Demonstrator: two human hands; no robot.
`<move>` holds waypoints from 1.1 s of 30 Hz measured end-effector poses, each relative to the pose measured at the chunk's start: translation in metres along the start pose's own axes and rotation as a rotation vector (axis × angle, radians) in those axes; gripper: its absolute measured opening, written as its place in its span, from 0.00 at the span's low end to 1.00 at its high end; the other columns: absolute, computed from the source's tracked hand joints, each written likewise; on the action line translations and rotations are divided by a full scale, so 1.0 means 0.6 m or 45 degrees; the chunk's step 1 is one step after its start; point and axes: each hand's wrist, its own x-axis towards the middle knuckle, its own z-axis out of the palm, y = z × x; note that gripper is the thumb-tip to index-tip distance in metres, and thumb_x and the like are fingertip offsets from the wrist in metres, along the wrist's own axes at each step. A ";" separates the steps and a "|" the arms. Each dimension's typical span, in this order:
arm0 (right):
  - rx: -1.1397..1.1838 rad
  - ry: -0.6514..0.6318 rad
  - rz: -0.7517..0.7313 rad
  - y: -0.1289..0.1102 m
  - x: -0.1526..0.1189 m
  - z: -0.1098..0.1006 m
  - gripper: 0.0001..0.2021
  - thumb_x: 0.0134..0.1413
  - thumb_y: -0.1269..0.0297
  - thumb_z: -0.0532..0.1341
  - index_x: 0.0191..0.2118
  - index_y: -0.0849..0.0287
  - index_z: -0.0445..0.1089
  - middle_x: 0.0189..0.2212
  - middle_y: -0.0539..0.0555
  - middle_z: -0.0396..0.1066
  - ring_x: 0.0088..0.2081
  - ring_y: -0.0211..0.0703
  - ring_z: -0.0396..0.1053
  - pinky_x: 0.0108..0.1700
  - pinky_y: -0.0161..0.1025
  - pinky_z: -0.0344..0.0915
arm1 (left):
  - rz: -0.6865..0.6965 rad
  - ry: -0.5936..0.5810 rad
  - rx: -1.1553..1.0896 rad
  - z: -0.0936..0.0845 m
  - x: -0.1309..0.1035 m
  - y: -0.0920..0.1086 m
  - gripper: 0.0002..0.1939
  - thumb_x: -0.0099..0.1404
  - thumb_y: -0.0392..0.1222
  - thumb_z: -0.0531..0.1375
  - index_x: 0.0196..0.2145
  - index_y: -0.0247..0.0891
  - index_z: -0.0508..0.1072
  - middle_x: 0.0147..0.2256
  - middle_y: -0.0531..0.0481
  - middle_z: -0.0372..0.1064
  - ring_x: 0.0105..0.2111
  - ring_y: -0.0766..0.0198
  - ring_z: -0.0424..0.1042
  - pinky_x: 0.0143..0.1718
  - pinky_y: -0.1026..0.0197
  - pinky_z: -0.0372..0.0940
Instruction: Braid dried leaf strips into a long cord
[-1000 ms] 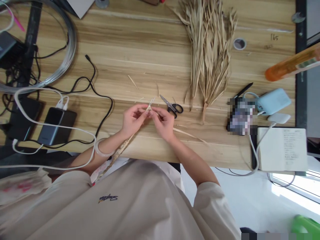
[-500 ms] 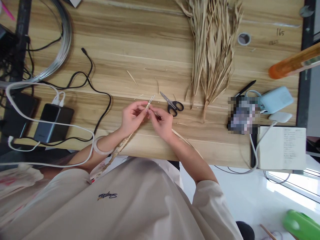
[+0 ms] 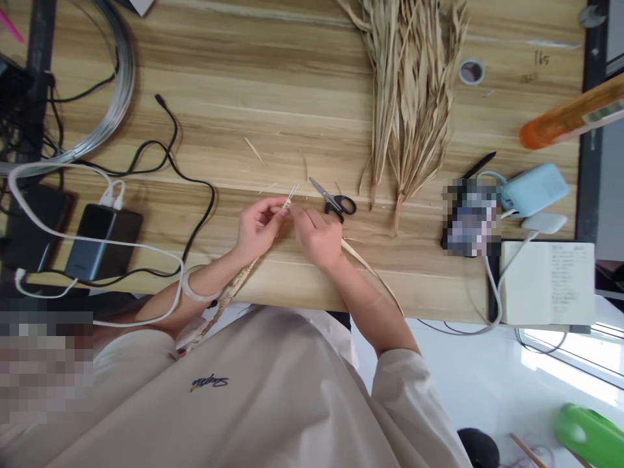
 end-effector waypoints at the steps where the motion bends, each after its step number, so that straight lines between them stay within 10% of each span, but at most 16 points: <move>1: -0.035 -0.002 -0.017 -0.001 0.000 -0.002 0.15 0.62 0.65 0.49 0.42 0.61 0.73 0.26 0.57 0.72 0.28 0.40 0.68 0.32 0.36 0.61 | -0.001 -0.007 -0.004 0.000 0.000 0.001 0.20 0.57 0.54 0.61 0.40 0.35 0.73 0.28 0.50 0.73 0.24 0.69 0.69 0.25 0.67 0.65; 17: 0.911 -0.044 0.391 0.026 0.033 -0.022 0.16 0.56 0.52 0.57 0.29 0.60 0.68 0.23 0.50 0.67 0.26 0.35 0.63 0.32 0.36 0.64 | 0.012 -0.259 0.102 -0.007 -0.001 0.008 0.18 0.61 0.53 0.58 0.41 0.37 0.75 0.24 0.52 0.66 0.21 0.71 0.65 0.22 0.67 0.59; 33: 1.238 -0.071 0.550 0.024 0.033 -0.017 0.13 0.49 0.55 0.64 0.28 0.61 0.69 0.17 0.46 0.63 0.18 0.30 0.57 0.21 0.31 0.54 | -0.181 -0.221 -0.088 -0.007 0.001 0.002 0.17 0.57 0.53 0.62 0.34 0.35 0.76 0.21 0.52 0.67 0.16 0.74 0.60 0.12 0.69 0.51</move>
